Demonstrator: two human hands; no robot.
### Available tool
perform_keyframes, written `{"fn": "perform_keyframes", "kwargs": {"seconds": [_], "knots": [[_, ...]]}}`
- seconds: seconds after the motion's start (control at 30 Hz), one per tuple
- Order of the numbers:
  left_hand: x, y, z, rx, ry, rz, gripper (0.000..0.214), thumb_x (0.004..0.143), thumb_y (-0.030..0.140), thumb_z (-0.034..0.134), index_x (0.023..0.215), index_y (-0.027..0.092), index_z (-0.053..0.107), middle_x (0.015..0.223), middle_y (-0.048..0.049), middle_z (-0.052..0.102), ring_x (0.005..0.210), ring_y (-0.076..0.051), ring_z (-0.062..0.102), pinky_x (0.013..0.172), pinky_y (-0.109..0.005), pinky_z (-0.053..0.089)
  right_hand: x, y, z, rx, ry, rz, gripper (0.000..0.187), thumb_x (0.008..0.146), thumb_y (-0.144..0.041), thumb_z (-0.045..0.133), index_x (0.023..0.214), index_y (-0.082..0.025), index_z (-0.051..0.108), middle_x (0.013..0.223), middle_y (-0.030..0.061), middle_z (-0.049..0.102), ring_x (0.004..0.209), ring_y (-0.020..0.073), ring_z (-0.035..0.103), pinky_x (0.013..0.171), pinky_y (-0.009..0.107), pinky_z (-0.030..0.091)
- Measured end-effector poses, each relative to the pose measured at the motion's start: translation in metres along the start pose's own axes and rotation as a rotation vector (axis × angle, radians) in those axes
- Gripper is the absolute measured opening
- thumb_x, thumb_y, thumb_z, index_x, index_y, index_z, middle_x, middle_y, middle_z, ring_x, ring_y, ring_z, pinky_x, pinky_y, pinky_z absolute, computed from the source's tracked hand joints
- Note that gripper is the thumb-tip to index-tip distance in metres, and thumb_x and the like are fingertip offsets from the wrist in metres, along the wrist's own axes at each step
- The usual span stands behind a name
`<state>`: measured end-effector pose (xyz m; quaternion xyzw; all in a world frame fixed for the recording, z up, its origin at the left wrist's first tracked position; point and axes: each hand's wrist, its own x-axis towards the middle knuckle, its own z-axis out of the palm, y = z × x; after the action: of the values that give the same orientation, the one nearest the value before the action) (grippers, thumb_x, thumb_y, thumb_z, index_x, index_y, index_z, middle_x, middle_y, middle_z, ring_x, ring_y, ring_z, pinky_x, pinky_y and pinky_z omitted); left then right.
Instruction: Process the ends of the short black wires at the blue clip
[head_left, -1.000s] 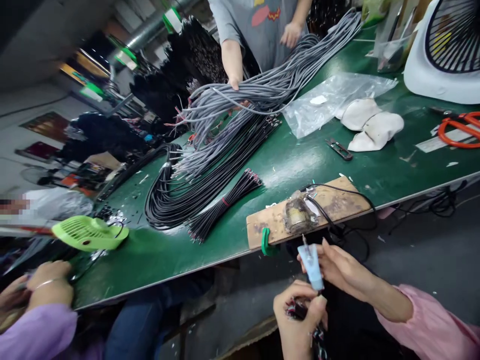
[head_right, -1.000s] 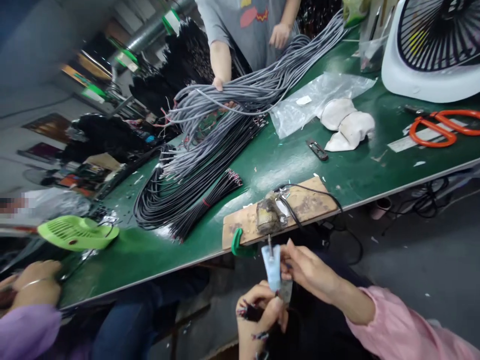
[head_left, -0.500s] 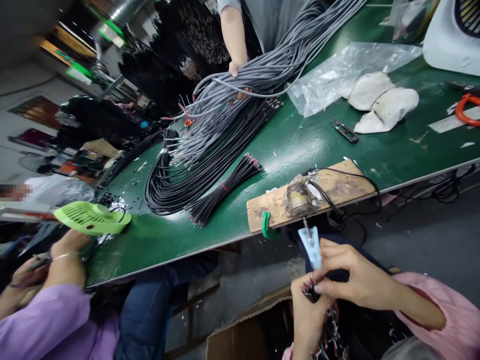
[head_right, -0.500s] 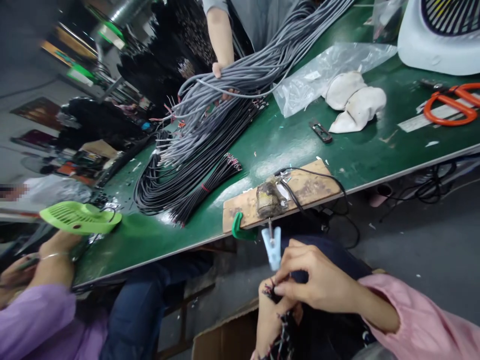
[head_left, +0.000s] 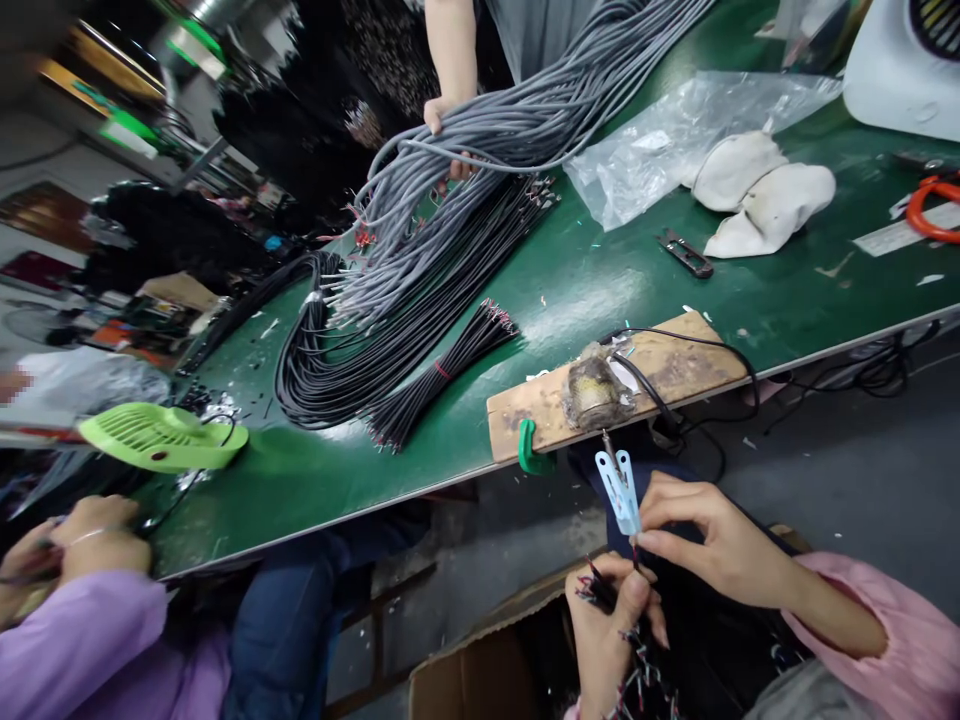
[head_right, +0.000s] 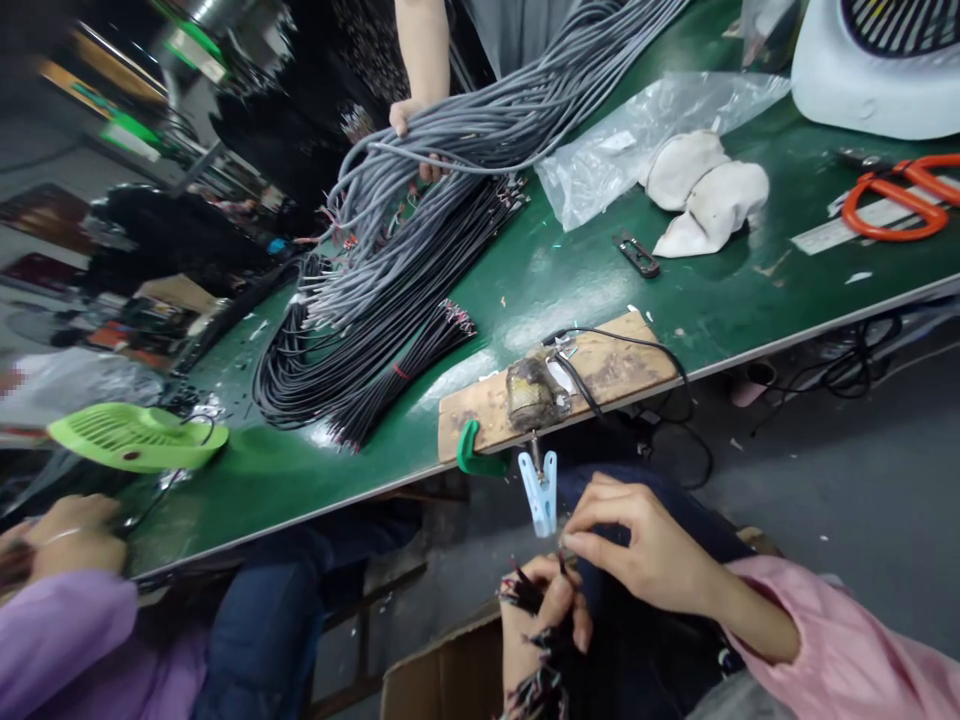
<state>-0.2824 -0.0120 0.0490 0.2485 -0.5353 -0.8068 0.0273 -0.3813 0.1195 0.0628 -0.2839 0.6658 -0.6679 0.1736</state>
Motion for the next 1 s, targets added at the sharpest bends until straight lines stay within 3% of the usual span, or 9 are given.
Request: {"fn": "perform_keyframes", "kwargs": {"seconds": [0.33, 0.5, 0.8, 1.0], "knots": [[-0.001, -0.004, 0.0, -0.086, -0.056, -0.007, 0.032, 0.078, 0.038, 0.076, 0.063, 0.012, 0.066, 0.038, 0.0028, 0.054, 0.026, -0.005, 0.044, 0.032, -0.013, 0.031, -0.002, -0.003, -0.001, -0.027, 0.001, -0.078, 0.014, 0.091, -0.019, 0.063, 0.082, -0.015, 0.073, 0.077, 0.0043, 0.069, 0.077, 0.0168, 0.059, 0.074, 0.031, 0.044], [-0.001, -0.009, -0.002, -0.063, -0.032, 0.004, 0.031, 0.079, 0.039, 0.075, 0.065, 0.013, 0.066, 0.037, 0.0034, 0.054, 0.026, -0.004, 0.043, 0.032, -0.012, 0.03, -0.003, -0.004, -0.003, -0.091, 0.068, -0.087, 0.014, 0.091, -0.019, 0.062, 0.083, -0.015, 0.073, 0.076, 0.0053, 0.07, 0.076, 0.0187, 0.059, 0.077, 0.035, 0.043], [0.003, -0.011, -0.007, -0.041, -0.029, 0.028, 0.031, 0.079, 0.042, 0.074, 0.066, 0.015, 0.066, 0.036, 0.0057, 0.051, 0.023, -0.003, 0.034, 0.031, -0.014, 0.029, -0.021, -0.003, 0.01, -0.343, 0.101, -0.275, 0.02, 0.093, -0.009, 0.055, 0.106, -0.018, 0.067, 0.086, 0.0048, 0.067, 0.08, 0.0184, 0.054, 0.08, 0.038, 0.041], [0.004, -0.01, -0.006, -0.033, -0.038, 0.012, 0.033, 0.078, 0.043, 0.075, 0.066, 0.014, 0.066, 0.036, 0.0059, 0.05, 0.024, -0.003, 0.038, 0.032, -0.014, 0.029, -0.029, 0.001, 0.016, -0.481, 0.182, -0.296, 0.025, 0.094, -0.009, 0.053, 0.115, -0.019, 0.06, 0.093, 0.0063, 0.065, 0.086, 0.0205, 0.055, 0.089, 0.042, 0.039]]}}
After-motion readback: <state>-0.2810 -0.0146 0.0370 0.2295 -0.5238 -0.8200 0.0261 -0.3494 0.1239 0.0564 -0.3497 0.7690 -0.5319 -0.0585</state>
